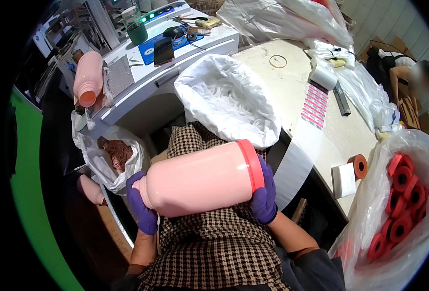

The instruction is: The person sits on the floor and repeatedly assembles pink plastic containers by attaching red lids. They pick up a container, place a lid on it, and set the finished unit aside. The process is repeated multiple times.

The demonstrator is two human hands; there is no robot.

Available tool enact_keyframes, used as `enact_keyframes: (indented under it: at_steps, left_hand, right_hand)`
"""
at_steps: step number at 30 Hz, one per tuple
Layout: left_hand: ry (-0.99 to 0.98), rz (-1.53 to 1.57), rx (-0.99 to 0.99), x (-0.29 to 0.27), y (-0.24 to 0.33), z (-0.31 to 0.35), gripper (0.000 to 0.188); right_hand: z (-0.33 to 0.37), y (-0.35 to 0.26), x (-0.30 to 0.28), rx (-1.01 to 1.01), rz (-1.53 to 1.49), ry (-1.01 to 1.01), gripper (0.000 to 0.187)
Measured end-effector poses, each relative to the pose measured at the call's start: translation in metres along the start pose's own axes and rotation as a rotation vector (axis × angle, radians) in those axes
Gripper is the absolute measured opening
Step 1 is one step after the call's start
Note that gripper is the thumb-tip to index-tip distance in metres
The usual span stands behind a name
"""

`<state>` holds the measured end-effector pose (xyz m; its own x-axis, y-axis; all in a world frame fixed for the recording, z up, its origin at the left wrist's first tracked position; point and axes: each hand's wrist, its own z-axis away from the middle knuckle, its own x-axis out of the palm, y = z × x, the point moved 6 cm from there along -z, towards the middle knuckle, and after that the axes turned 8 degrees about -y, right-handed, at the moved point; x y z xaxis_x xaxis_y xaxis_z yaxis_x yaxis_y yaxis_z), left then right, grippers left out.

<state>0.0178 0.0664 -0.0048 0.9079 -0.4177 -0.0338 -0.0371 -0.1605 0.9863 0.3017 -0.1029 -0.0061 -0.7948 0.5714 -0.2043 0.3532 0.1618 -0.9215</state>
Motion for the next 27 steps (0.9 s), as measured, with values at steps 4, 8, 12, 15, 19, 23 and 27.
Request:
enact_keyframes:
  at_steps: [4, 8, 12, 15, 19, 23, 27]
  left_hand:
    - [-0.054, -0.103, 0.116, 0.01, 0.038, -0.002, 0.054]
    - [-0.253, -0.197, 0.142, 0.018, 0.03, -0.011, 0.06]
    - [-0.298, 0.132, 0.153, 0.062, 0.05, -0.011, 0.07]
    - [-0.565, 0.123, 0.331, 0.089, 0.066, -0.018, 0.054]
    - [-0.425, -0.17, 0.222, 0.019, 0.001, -0.042, 0.039]
    - [0.01, -0.115, -0.164, -0.103, -0.073, -0.031, 0.028]
    - [0.308, -0.18, -0.165, -0.251, -0.083, 0.063, 0.027]
  right_hand:
    - [0.012, 0.015, 0.01, 0.289, -0.327, -0.029, 0.061]
    - [0.02, 0.03, -0.01, 0.218, -0.496, -0.041, 0.061]
    - [0.003, 0.002, -0.068, 0.128, 0.263, 0.007, 0.071]
    - [-0.004, 0.048, -0.121, 0.163, 0.243, 0.102, 0.058]
    - [-0.022, 0.109, -0.279, 0.179, 0.355, 0.254, 0.043]
    - [-0.041, 0.176, -0.46, 0.26, -0.225, 0.269, 0.04]
    - [-0.054, 0.189, -0.476, 0.246, 0.803, 0.285, 0.039]
